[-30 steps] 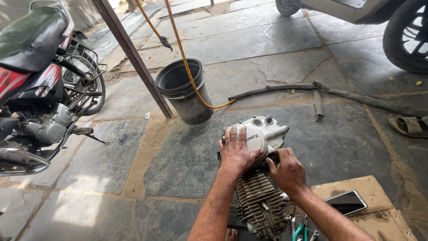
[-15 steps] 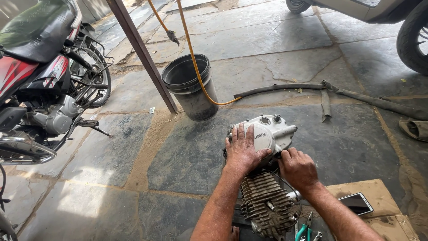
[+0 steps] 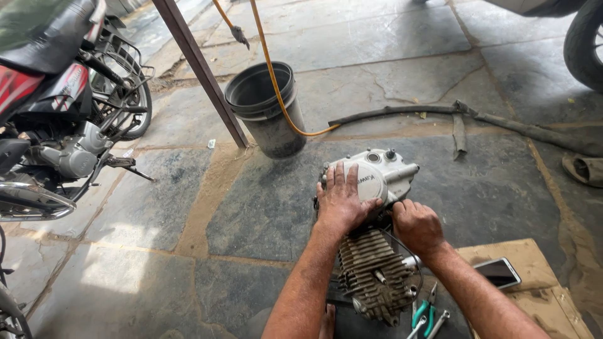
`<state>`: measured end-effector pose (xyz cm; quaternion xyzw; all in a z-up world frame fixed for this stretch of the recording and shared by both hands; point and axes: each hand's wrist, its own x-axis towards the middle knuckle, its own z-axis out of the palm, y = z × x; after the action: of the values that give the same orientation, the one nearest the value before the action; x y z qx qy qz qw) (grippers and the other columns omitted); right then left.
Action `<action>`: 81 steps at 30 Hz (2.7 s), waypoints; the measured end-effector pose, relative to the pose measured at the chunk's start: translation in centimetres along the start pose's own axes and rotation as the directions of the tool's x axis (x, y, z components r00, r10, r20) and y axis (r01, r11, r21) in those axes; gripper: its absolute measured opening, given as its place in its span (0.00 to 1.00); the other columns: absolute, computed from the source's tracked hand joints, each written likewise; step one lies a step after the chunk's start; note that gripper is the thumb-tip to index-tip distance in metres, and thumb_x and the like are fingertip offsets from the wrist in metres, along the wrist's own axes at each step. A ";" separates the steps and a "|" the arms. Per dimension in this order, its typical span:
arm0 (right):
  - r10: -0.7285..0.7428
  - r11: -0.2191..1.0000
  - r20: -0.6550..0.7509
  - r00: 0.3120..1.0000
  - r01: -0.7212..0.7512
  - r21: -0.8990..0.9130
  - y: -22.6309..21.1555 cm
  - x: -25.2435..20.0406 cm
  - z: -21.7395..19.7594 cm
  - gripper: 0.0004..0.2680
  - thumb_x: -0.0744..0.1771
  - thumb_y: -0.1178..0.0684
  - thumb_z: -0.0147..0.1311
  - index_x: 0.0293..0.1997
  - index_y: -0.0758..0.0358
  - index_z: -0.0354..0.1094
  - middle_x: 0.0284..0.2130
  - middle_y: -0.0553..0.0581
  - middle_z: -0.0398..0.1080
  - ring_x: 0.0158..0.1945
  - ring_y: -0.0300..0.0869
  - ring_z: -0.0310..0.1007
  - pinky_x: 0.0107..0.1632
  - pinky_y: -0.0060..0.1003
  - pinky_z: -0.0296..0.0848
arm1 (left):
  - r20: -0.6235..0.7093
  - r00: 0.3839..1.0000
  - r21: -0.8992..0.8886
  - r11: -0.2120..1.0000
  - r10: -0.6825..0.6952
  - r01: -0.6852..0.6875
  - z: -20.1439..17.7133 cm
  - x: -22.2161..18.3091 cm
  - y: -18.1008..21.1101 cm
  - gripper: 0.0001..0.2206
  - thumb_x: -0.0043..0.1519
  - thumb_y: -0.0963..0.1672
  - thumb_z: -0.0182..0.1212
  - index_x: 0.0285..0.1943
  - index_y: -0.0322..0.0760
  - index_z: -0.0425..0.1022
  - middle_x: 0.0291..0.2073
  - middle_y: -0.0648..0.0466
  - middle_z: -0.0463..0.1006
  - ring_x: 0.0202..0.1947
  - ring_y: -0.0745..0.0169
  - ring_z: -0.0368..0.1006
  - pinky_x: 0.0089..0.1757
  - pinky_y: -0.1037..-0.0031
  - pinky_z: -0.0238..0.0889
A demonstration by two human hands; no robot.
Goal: The recorder is shown repairing a motorcycle engine using various tools.
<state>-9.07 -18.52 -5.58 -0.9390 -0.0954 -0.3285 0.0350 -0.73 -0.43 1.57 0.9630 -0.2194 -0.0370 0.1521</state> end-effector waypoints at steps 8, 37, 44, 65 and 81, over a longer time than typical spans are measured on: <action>-0.035 0.999 -0.024 0.999 0.034 -0.034 -0.1 -0.1 -0.3 0.06 0.65 0.57 0.55 0.29 0.59 0.61 0.23 0.56 0.65 0.27 0.48 0.71 0.32 0.45 0.72 | -0.015 1.000 0.029 1.000 0.004 -0.004 -0.1 0.0 0.1 0.48 0.58 0.64 0.57 0.81 0.46 0.40 0.80 0.45 0.38 0.78 0.41 0.31 0.67 0.35 0.33; 0.395 -0.066 0.847 0.355 -0.909 0.412 2.7 2.7 0.7 0.07 0.65 0.58 0.59 0.42 0.74 0.74 0.25 0.59 0.73 0.20 0.39 0.70 0.18 0.33 0.65 | 0.050 0.998 -0.023 0.999 -0.034 0.035 -1.0 -0.4 0.6 0.47 0.57 0.63 0.60 0.80 0.50 0.41 0.80 0.45 0.35 0.79 0.43 0.28 0.68 0.37 0.29; 0.330 -0.106 0.882 0.336 -0.915 0.388 3.3 2.6 0.2 0.08 0.68 0.54 0.51 0.43 0.70 0.72 0.28 0.59 0.75 0.22 0.39 0.72 0.20 0.34 0.68 | 0.050 0.998 -0.042 0.999 -0.030 0.032 -1.0 -0.5 0.6 0.47 0.57 0.63 0.60 0.81 0.49 0.41 0.80 0.45 0.35 0.79 0.43 0.27 0.68 0.37 0.29; 0.579 0.247 0.613 0.538 -0.832 0.496 1.1 1.1 2.5 0.09 0.66 0.54 0.54 0.37 0.71 0.76 0.25 0.60 0.76 0.23 0.41 0.72 0.27 0.37 0.70 | 0.026 0.999 -0.006 0.999 -0.031 0.031 -0.2 0.0 0.4 0.48 0.57 0.64 0.59 0.81 0.49 0.39 0.80 0.45 0.34 0.79 0.41 0.27 0.67 0.35 0.29; 0.005 0.995 0.034 0.999 -0.002 -0.096 -0.6 0.5 -0.7 0.08 0.66 0.54 0.57 0.25 0.62 0.67 0.20 0.56 0.70 0.23 0.42 0.73 0.27 0.39 0.74 | 0.009 1.000 -0.011 1.000 -0.003 0.003 -0.3 -0.6 0.0 0.48 0.57 0.63 0.61 0.81 0.48 0.41 0.80 0.45 0.35 0.79 0.42 0.28 0.67 0.35 0.30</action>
<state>-9.28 -17.93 -4.68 -0.9453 -0.0783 -0.3165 -0.0112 -1.21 -0.12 1.89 0.9623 -0.2184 -0.0430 0.1564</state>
